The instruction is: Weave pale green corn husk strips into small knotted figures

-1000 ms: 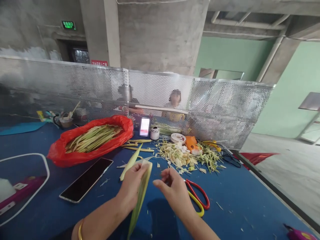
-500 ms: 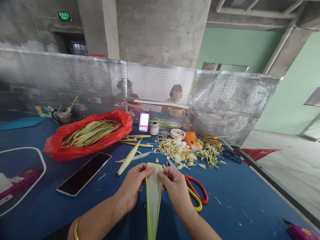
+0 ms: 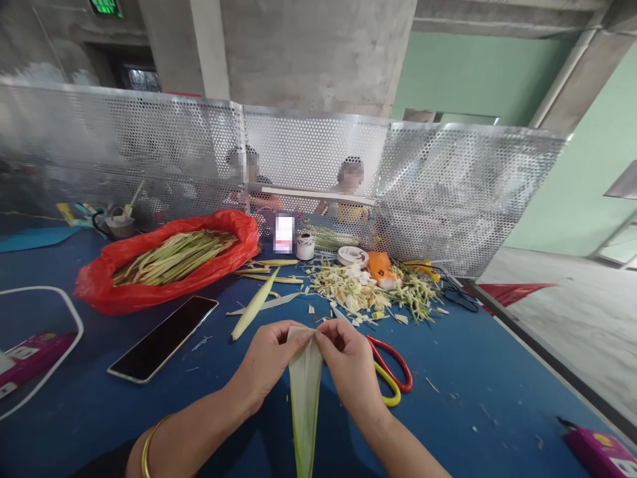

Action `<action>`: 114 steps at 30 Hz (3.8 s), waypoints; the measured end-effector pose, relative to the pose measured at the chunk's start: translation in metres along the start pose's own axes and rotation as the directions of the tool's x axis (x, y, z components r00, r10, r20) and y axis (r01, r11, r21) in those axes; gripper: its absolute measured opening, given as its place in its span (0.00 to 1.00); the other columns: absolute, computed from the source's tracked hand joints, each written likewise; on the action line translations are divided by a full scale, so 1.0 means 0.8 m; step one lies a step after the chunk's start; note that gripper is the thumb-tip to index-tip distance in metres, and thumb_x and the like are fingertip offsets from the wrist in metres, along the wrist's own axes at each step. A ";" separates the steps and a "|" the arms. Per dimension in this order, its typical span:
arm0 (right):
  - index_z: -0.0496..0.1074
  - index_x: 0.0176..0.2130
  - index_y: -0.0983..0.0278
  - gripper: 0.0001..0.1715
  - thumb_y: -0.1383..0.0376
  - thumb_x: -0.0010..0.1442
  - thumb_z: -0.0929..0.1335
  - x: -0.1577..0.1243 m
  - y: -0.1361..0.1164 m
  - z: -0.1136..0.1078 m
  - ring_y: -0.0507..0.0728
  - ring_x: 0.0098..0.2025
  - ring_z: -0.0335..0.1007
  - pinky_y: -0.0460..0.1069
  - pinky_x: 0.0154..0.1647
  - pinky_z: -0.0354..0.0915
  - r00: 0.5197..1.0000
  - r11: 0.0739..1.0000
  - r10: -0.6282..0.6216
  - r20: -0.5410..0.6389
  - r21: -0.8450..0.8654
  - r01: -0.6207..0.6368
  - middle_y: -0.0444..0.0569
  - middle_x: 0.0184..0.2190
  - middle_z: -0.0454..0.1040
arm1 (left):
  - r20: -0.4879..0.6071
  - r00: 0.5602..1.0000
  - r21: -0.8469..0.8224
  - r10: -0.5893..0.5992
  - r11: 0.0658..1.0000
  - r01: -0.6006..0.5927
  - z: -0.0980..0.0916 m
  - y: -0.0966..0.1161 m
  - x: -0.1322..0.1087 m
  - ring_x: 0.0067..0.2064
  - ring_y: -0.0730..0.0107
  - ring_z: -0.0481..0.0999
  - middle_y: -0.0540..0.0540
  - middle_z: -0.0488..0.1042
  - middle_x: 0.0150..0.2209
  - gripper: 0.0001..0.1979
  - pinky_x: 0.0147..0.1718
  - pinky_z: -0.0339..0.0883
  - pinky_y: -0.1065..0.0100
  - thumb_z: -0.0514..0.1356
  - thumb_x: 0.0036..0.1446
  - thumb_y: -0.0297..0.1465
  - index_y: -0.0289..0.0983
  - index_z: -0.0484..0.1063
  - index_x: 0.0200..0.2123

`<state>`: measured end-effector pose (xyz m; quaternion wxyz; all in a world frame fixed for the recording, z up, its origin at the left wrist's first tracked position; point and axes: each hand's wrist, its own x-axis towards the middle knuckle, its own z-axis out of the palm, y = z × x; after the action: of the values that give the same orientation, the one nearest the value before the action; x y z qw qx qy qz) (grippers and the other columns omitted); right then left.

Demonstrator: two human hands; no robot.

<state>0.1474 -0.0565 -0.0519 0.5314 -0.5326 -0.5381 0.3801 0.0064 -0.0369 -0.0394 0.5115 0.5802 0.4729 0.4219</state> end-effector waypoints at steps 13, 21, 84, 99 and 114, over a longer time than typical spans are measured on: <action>0.71 0.28 0.63 0.11 0.57 0.56 0.68 0.002 0.001 -0.007 0.54 0.27 0.60 0.47 0.27 0.58 0.995 0.991 -0.024 0.097 -0.132 0.037 0.44 0.23 0.68 | -0.045 0.993 -0.035 -0.113 0.993 0.112 0.003 0.001 -0.001 0.25 0.71 0.64 0.48 0.71 0.22 0.14 0.25 0.56 0.70 0.62 0.45 0.39 0.32 0.77 0.27; 0.71 0.28 0.63 0.12 0.57 0.57 0.68 0.001 -0.004 -0.008 0.53 0.26 0.60 0.47 0.26 0.57 0.991 0.991 -0.042 0.123 -0.124 0.057 0.43 0.23 0.68 | -0.033 0.995 -0.048 -0.099 0.994 0.097 0.001 -0.001 0.000 0.25 0.72 0.63 0.48 0.71 0.21 0.13 0.26 0.55 0.70 0.61 0.46 0.37 0.32 0.78 0.25; 0.66 0.29 0.61 0.08 0.63 0.60 0.65 -0.005 0.007 -0.004 0.54 0.27 0.61 0.47 0.28 0.58 0.959 0.925 -0.253 0.127 -0.257 0.278 0.43 0.24 0.67 | -0.043 0.981 -0.225 -0.188 0.959 0.174 0.009 -0.007 0.002 0.22 0.75 0.60 0.52 0.66 0.18 0.17 0.22 0.53 0.71 0.66 0.39 0.44 0.35 0.71 0.19; 0.68 0.30 0.61 0.09 0.59 0.58 0.67 -0.005 0.010 0.000 0.53 0.26 0.60 0.47 0.26 0.57 0.984 0.971 -0.161 -0.073 -0.188 0.145 0.41 0.23 0.66 | 0.057 0.986 -0.291 -0.156 0.942 0.166 0.009 -0.007 0.000 0.24 0.74 0.65 0.50 0.71 0.23 0.18 0.24 0.56 0.71 0.65 0.47 0.45 0.34 0.74 0.26; 0.69 0.28 0.62 0.08 0.61 0.55 0.69 -0.008 0.015 0.007 0.53 0.26 0.58 0.47 0.27 0.57 0.986 0.983 -0.147 -0.076 -0.118 0.137 0.41 0.22 0.65 | -0.056 0.990 -0.211 -0.131 0.971 0.116 0.016 -0.023 0.003 0.26 0.72 0.64 0.48 0.71 0.24 0.15 0.24 0.56 0.71 0.62 0.49 0.40 0.32 0.75 0.27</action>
<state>0.1435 -0.0600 -0.0657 0.5484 -0.5375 -0.5724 0.2876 0.0168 -0.0360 -0.0592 0.5776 0.4781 0.4793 0.4562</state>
